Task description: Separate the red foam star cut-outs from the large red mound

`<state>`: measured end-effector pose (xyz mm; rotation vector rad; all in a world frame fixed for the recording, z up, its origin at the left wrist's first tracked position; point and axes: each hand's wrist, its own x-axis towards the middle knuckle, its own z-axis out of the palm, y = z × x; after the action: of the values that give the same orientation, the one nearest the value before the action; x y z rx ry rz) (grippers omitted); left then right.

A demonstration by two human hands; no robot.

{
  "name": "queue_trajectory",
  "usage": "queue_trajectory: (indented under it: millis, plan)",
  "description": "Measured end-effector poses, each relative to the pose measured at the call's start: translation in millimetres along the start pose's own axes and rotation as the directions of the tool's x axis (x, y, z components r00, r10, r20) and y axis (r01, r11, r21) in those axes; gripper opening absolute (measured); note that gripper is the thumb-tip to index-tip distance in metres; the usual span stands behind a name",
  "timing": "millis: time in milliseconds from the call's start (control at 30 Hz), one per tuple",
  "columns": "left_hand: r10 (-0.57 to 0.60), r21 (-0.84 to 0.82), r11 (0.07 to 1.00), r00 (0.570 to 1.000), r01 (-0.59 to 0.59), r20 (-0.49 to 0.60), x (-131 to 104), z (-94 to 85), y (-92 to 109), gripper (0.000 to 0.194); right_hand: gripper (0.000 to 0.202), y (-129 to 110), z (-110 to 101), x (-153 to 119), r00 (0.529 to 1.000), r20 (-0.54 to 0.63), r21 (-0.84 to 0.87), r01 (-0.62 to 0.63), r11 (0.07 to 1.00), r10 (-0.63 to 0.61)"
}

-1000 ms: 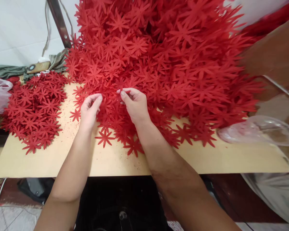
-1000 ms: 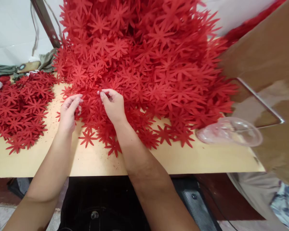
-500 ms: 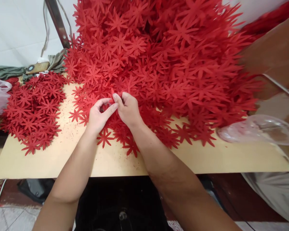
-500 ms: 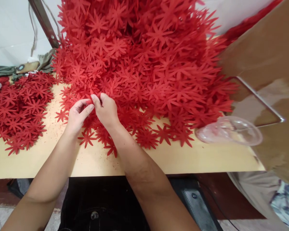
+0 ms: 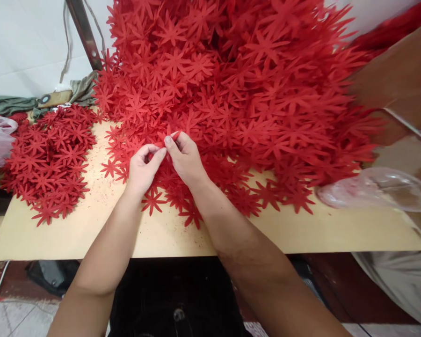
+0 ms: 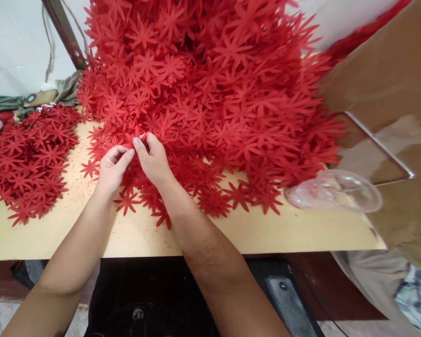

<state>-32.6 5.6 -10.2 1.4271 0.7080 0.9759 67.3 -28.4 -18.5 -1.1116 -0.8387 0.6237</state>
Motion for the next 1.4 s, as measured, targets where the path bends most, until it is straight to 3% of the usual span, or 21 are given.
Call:
queue_trajectory:
  millis: [133,233,333,433,533,600,767,1067,1167,1267,1333,1400]
  plan:
    - [-0.007,-0.022,1.000,0.998,0.006,-0.063,2,-1.4,-3,0.022,0.037,-3,0,0,0.999,0.031,0.036,-0.018,0.999,0.017]
    - [0.019,0.007,1.000,0.996,-0.019,-0.083,3,-3.6,-1,0.017,0.033,-4,-5,4,0.998,-0.042,0.095,-0.036,0.995,0.040]
    - [0.020,0.038,0.999,0.999,-0.018,-0.050,2,-4.1,3,0.016,0.031,-2,-12,11,0.984,-0.168,0.168,-0.036,0.985,0.064]
    - [0.013,0.044,0.999,1.000,-0.014,0.019,1,-1.3,4,0.018,0.035,-1,-15,13,0.977,-0.203,0.189,-0.028,0.982,0.067]
    - [0.046,0.080,0.996,0.998,-0.049,0.034,-1,3.1,1,0.022,0.038,-2,-9,8,0.988,-0.147,0.145,-0.019,0.989,0.040]
    - [0.046,0.116,0.992,0.999,-0.046,0.003,-1,4.6,-2,0.013,0.036,-5,-3,3,0.993,-0.119,0.081,-0.011,0.997,0.021]
    - [0.026,0.128,0.992,1.000,-0.024,-0.013,-1,2.7,-3,0.007,0.034,-10,2,-1,0.989,-0.147,-0.032,-0.004,0.999,-0.001]
    - [-0.021,0.013,1.000,0.999,0.021,-0.041,1,-1.1,3,0.020,0.027,23,-42,29,0.925,-0.363,-0.128,0.072,0.989,-0.115]
    - [-0.027,0.000,1.000,0.999,0.027,-0.040,1,-1.4,2,0.022,0.034,24,-44,27,0.904,-0.325,-0.354,0.157,0.922,-0.279]
    - [-0.026,-0.008,1.000,0.999,0.025,-0.038,1,-1.6,1,0.021,0.038,8,-34,16,0.886,-0.237,-0.563,0.210,0.799,-0.400]
    - [-0.027,-0.011,1.000,0.999,0.026,-0.032,1,-1.5,-1,0.020,0.036,-5,-25,8,0.908,-0.184,-0.524,0.233,0.819,-0.376]
    - [-0.029,-0.011,1.000,1.000,0.028,-0.013,0,-1.2,-1,0.021,0.036,-12,-16,3,0.957,-0.093,-0.360,0.226,0.905,-0.276]
